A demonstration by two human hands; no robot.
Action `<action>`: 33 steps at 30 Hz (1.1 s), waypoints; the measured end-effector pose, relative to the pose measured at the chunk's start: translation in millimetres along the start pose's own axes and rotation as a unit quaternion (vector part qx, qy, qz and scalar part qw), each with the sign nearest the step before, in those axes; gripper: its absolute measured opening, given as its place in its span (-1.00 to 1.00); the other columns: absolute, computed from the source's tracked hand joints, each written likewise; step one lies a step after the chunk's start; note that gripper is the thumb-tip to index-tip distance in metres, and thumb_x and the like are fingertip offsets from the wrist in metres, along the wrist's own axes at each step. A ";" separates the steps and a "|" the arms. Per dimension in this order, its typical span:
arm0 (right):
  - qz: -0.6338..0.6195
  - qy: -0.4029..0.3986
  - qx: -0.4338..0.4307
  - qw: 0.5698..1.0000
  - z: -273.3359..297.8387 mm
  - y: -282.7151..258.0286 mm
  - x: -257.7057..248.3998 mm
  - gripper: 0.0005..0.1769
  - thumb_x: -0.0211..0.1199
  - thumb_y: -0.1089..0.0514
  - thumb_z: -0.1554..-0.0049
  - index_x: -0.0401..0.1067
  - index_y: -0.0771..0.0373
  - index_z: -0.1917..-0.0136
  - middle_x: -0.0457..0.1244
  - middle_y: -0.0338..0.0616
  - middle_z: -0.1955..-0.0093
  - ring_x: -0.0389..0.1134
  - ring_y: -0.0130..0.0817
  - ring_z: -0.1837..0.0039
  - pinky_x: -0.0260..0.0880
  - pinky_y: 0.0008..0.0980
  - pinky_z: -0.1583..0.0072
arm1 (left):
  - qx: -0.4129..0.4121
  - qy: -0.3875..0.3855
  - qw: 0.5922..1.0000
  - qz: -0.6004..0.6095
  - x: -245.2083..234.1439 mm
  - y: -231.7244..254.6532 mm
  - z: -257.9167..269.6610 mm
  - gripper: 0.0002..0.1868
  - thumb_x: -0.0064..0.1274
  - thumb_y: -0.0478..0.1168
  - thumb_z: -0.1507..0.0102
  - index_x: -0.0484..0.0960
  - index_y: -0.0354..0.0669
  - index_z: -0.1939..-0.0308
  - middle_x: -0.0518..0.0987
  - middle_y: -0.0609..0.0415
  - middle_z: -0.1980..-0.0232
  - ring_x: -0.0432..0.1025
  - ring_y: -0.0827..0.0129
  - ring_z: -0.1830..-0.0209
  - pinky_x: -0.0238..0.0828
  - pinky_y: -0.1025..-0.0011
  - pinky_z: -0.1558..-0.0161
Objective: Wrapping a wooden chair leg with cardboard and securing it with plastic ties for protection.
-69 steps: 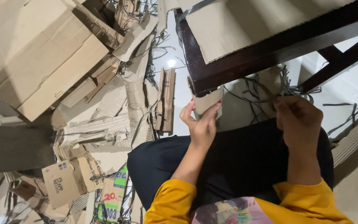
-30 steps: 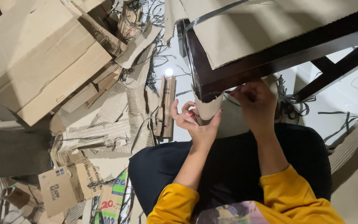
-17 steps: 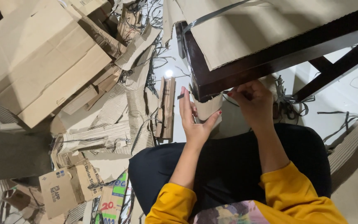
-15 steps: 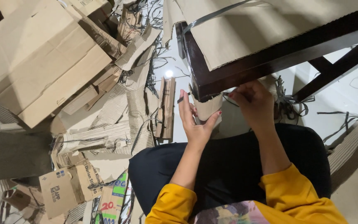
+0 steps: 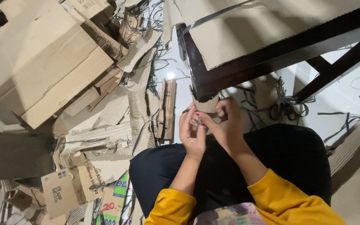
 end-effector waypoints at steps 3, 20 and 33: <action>-0.041 0.000 0.022 0.999 -3.0 -1.9 3.3 -0.44 0.70 0.06 0.07 0.27 0.20 0.16 0.13 -0.19 0.30 0.28 -0.34 0.25 0.37 -0.49 0.20 | -0.019 0.072 0.997 0.010 -10.6 -7.7 4.3 -0.75 0.06 -0.37 -0.31 0.66 -0.41 -0.04 0.63 -0.18 -0.01 0.51 0.21 0.03 0.38 0.20 -0.18; 0.062 -0.037 -0.219 0.973 12.9 -40.3 -5.4 -0.79 0.31 0.21 -0.12 0.48 0.14 -0.06 0.17 -0.21 0.27 0.21 -0.35 0.34 0.31 -0.48 0.34 | 0.166 0.026 0.975 -0.148 -17.1 40.3 -15.3 -0.68 0.22 -0.48 -0.17 0.69 0.05 0.58 0.70 0.29 0.44 0.56 0.37 0.33 0.16 0.18 -0.38; -0.290 -0.082 -0.133 0.944 -5.0 -22.0 -10.3 -0.83 0.32 0.44 -0.13 0.62 0.44 -0.01 0.17 -0.24 0.44 0.09 -0.66 0.50 0.19 -0.66 0.32 | 0.200 -0.060 0.976 -0.054 -17.9 35.4 -39.2 -0.85 0.32 -0.34 -0.18 0.70 -0.26 0.21 0.75 -0.07 0.20 0.65 0.01 0.23 0.60 0.07 0.06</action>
Point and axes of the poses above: each hand's wrist, its own z-axis away from the middle knuckle, its own x-axis out of the palm, y = z × x, the point moved 5 cm from there along -z, towards the middle knuckle
